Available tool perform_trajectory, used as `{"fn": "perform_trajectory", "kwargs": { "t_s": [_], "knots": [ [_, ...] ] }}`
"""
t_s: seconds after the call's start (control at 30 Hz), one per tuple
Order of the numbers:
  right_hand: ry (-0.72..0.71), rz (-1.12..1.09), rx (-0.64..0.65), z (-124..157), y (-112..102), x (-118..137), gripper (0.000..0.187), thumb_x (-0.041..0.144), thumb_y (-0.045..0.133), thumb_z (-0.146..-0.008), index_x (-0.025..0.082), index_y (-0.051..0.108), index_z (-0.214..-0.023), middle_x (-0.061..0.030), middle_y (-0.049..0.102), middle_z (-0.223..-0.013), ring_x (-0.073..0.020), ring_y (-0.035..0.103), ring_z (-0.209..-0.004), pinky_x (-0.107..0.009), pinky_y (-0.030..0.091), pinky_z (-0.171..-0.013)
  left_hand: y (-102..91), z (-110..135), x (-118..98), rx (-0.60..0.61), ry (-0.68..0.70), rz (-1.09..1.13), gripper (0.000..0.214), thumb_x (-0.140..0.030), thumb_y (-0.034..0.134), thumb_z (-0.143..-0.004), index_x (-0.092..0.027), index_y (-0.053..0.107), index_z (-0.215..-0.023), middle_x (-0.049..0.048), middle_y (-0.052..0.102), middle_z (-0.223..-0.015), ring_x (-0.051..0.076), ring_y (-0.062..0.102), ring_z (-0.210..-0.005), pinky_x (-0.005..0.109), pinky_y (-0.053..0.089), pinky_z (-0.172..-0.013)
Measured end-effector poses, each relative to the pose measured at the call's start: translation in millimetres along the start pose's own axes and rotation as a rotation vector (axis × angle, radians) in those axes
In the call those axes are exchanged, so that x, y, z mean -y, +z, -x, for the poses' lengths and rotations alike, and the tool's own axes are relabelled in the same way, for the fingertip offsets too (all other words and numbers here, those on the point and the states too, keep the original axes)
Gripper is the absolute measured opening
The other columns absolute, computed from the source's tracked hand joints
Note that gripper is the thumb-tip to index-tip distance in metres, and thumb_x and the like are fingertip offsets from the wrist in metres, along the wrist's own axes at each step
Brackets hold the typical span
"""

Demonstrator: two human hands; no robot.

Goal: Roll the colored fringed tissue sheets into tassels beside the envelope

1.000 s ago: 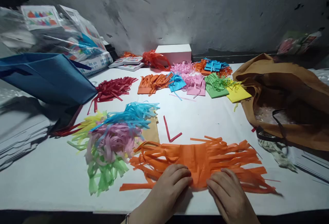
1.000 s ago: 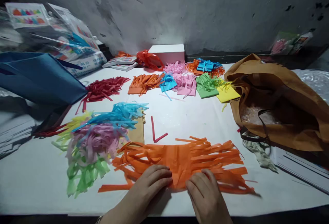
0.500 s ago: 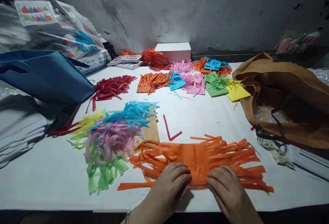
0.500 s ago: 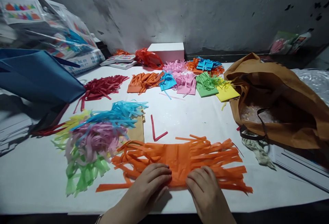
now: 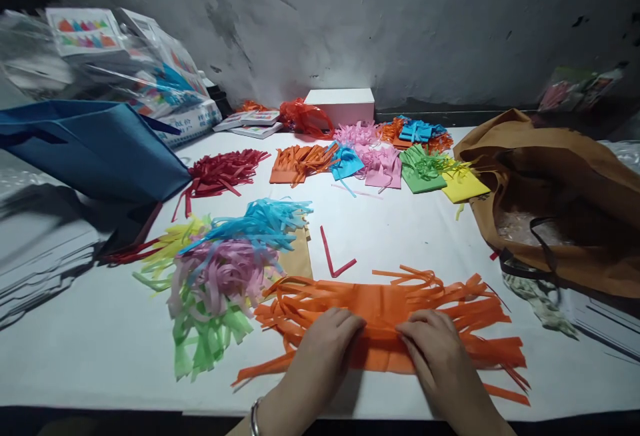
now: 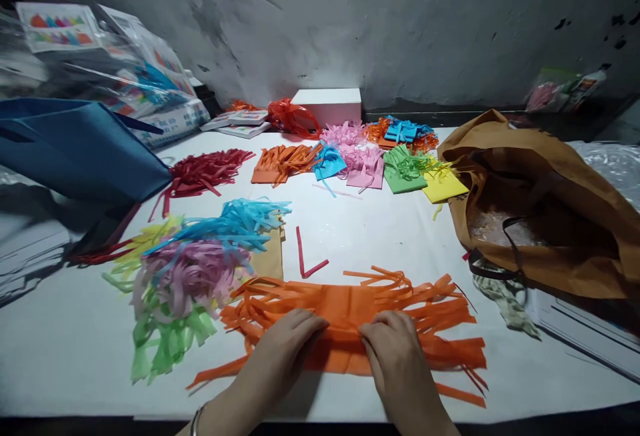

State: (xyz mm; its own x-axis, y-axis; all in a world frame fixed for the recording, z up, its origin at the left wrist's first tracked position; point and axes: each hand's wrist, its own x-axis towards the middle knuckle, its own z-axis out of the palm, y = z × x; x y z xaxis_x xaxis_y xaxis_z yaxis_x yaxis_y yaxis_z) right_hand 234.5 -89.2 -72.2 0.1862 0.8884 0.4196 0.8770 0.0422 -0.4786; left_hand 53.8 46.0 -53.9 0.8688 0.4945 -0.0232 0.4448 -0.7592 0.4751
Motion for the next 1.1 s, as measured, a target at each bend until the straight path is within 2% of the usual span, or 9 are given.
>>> {"fn": "perform_trajectory", "kwargs": {
  "t_s": [0.1, 0.27, 0.4, 0.5, 0.57, 0.77, 0.9, 1.0, 1.1],
  "knots": [
    [0.121, 0.105, 0.069, -16, 2, -1, 0.018, 0.019, 0.048, -0.098, 0.025, 0.062, -0.089, -0.0008, 0.066, -0.079, -0.0187, 0.064, -0.072, -0.032, 0.051, -0.066, -18.4, -21, -2, 0.137, -0.177, -0.158, 0.025, -0.006, 0.045, -0.093, -0.018, 0.067, -0.092, 0.0084, 0.073, -0.088, 0.024, 0.068, -0.082, 0.032, 0.049, -0.069],
    [0.194, 0.261, 0.061, -39, 16, -12, 0.023, 0.017, 0.047, -0.097, 0.025, 0.053, -0.077, 0.0036, 0.065, -0.065, -0.0177, 0.064, -0.058, -0.028, 0.040, -0.051, -30.4, -56, 1, 0.176, -0.202, -0.241, 0.027, -0.014, 0.042, -0.096, -0.015, 0.068, -0.089, 0.0150, 0.075, -0.083, 0.029, 0.072, -0.076, 0.034, 0.048, -0.065],
    [0.200, 0.368, -0.034, -43, 18, -14, 0.017, 0.015, 0.046, -0.097, 0.022, 0.057, -0.087, -0.0028, 0.068, -0.079, -0.0216, 0.065, -0.068, -0.033, 0.044, -0.061, -28.5, -65, 5, 0.183, -0.174, -0.269, 0.027, -0.019, 0.043, -0.096, -0.014, 0.069, -0.090, 0.0172, 0.076, -0.085, 0.032, 0.074, -0.079, 0.037, 0.051, -0.068],
    [0.048, 0.367, -0.119, -40, 8, -5, 0.021, 0.010, 0.045, -0.095, 0.018, 0.062, -0.104, -0.0107, 0.069, -0.101, -0.0276, 0.063, -0.095, -0.045, 0.047, -0.087, -24.8, -66, 7, 0.182, -0.170, -0.284, 0.027, -0.018, 0.043, -0.096, -0.014, 0.070, -0.091, 0.0167, 0.076, -0.083, 0.031, 0.074, -0.077, 0.036, 0.052, -0.067],
    [-0.131, 0.276, -0.066, -35, 4, 4, 0.028, 0.006, 0.045, -0.092, 0.018, 0.064, -0.109, -0.0091, 0.069, -0.106, -0.0253, 0.062, -0.101, -0.045, 0.045, -0.097, -22.9, -66, 8, 0.173, -0.169, -0.290, 0.026, -0.019, 0.044, -0.096, -0.014, 0.069, -0.091, 0.0160, 0.076, -0.081, 0.030, 0.074, -0.075, 0.036, 0.052, -0.067],
    [-0.285, 0.252, -0.030, -23, 21, 7, 0.036, -0.003, 0.042, -0.084, 0.014, 0.068, -0.102, -0.0072, 0.070, -0.093, -0.0225, 0.064, -0.090, -0.042, 0.050, -0.095, -30.3, -55, 1, 0.089, -0.178, -0.309, 0.017, -0.019, 0.051, -0.095, -0.013, 0.066, -0.099, 0.0160, 0.074, -0.092, 0.031, 0.070, -0.085, 0.040, 0.052, -0.073],
    [-0.288, 0.235, -0.136, -24, 25, 5, 0.028, -0.001, 0.043, -0.089, 0.013, 0.065, -0.098, -0.0072, 0.068, -0.089, -0.0209, 0.062, -0.083, -0.039, 0.051, -0.087, -26.6, -33, -2, -0.071, 0.096, -0.317, 0.027, -0.012, 0.060, -0.089, -0.020, 0.060, -0.115, 0.0110, 0.062, -0.128, 0.031, 0.053, -0.119, 0.048, 0.038, -0.102],
    [-0.304, 0.159, -0.179, -26, 22, 10, 0.019, 0.008, 0.047, -0.095, 0.012, 0.062, -0.106, -0.0095, 0.067, -0.099, -0.0208, 0.061, -0.090, -0.037, 0.050, -0.087, -11.7, -21, 4, -0.205, 0.340, -0.292, 0.012, -0.013, 0.061, -0.093, -0.021, 0.061, -0.103, 0.0055, 0.065, -0.112, 0.026, 0.054, -0.105, 0.045, 0.033, -0.100],
    [-0.329, 0.160, -0.130, -24, 22, 12, 0.029, 0.014, 0.035, -0.101, 0.014, 0.064, -0.104, -0.0074, 0.067, -0.095, -0.0203, 0.060, -0.087, -0.037, 0.047, -0.088, 2.0, -13, 13, -0.221, 0.401, -0.272, 0.009, -0.017, 0.059, -0.097, -0.019, 0.058, -0.088, 0.0017, 0.065, -0.092, 0.021, 0.053, -0.088, 0.039, 0.033, -0.092]
  ]
}}
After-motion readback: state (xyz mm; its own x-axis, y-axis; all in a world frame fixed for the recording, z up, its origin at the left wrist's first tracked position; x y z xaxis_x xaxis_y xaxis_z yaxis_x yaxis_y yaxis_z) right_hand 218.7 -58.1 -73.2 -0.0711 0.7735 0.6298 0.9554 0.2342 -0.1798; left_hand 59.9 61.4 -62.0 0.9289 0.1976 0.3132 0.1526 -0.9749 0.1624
